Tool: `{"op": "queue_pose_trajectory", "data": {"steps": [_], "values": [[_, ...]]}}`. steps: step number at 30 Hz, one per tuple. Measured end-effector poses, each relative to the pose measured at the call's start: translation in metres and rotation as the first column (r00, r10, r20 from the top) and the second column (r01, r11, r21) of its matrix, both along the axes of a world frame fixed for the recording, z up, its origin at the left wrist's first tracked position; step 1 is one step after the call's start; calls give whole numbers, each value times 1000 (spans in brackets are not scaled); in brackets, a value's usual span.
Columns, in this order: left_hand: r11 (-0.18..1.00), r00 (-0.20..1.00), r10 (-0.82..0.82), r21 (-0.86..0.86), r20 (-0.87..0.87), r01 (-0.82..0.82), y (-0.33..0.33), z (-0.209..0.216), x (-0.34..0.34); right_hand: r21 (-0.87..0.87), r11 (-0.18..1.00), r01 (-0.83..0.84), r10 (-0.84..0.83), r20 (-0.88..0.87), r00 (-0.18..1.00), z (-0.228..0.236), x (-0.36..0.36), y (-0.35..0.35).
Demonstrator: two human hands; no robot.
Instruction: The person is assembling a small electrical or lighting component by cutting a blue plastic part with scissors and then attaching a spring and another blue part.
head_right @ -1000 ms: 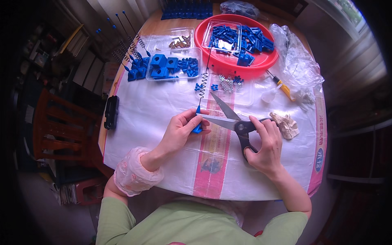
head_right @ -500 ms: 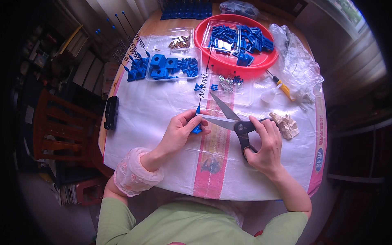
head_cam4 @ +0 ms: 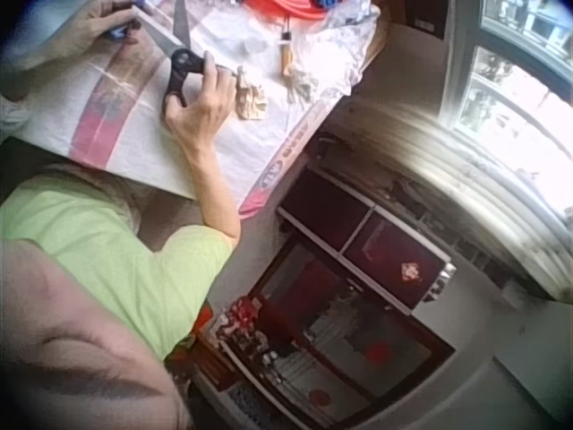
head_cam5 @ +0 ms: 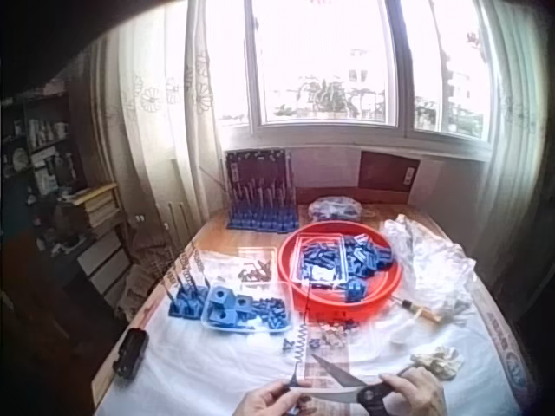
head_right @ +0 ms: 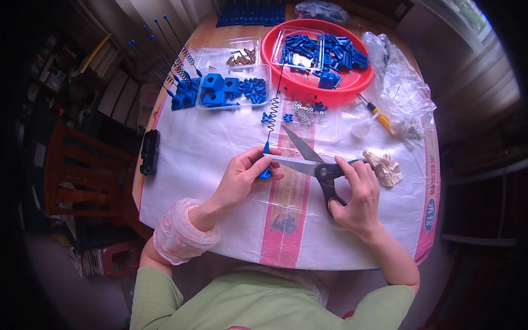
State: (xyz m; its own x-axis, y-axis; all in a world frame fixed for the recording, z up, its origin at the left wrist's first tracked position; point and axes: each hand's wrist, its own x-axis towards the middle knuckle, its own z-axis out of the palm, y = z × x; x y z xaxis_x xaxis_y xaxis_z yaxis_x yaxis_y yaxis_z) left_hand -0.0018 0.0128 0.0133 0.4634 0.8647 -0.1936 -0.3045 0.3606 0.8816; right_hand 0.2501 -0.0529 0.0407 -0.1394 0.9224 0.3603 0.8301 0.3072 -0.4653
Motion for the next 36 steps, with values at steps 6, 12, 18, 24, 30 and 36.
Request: {"op": "queue_pose_trajectory", "data": {"steps": [6, 12, 18, 24, 30, 36], "values": [[1000, 1000, 8, 5, -15, -7, 0, 1, -1, -4, 1000, 5, -5, 1, 1000, -2, 1, 0], [1000, 999, 15, 8, -36, -14, -1, 3, -1, -6, 1000, 4, -4, -6, 1000, -1, 0, 0], [1000, 998, -7, 18, -66, 8, 0, 1, -2, 2, 1000, 4, -4, -4, 1000, -2, 0, 0], [1000, 1000, 29, 3, 11, -29, -2, 0, 2, 10, 1000, -3, 3, 3, 1000, -1, 0, 0], [1000, 999, 23, -4, -35, -23, -1, 3, 0, 13, 1000, 0, 0, 8, 1000, -1, 0, 0], [999, 998, 29, -19, -47, -30, 0, 2, 0, 12, 1000, 7, -7, -4, 1000, -2, 0, -1]]}}
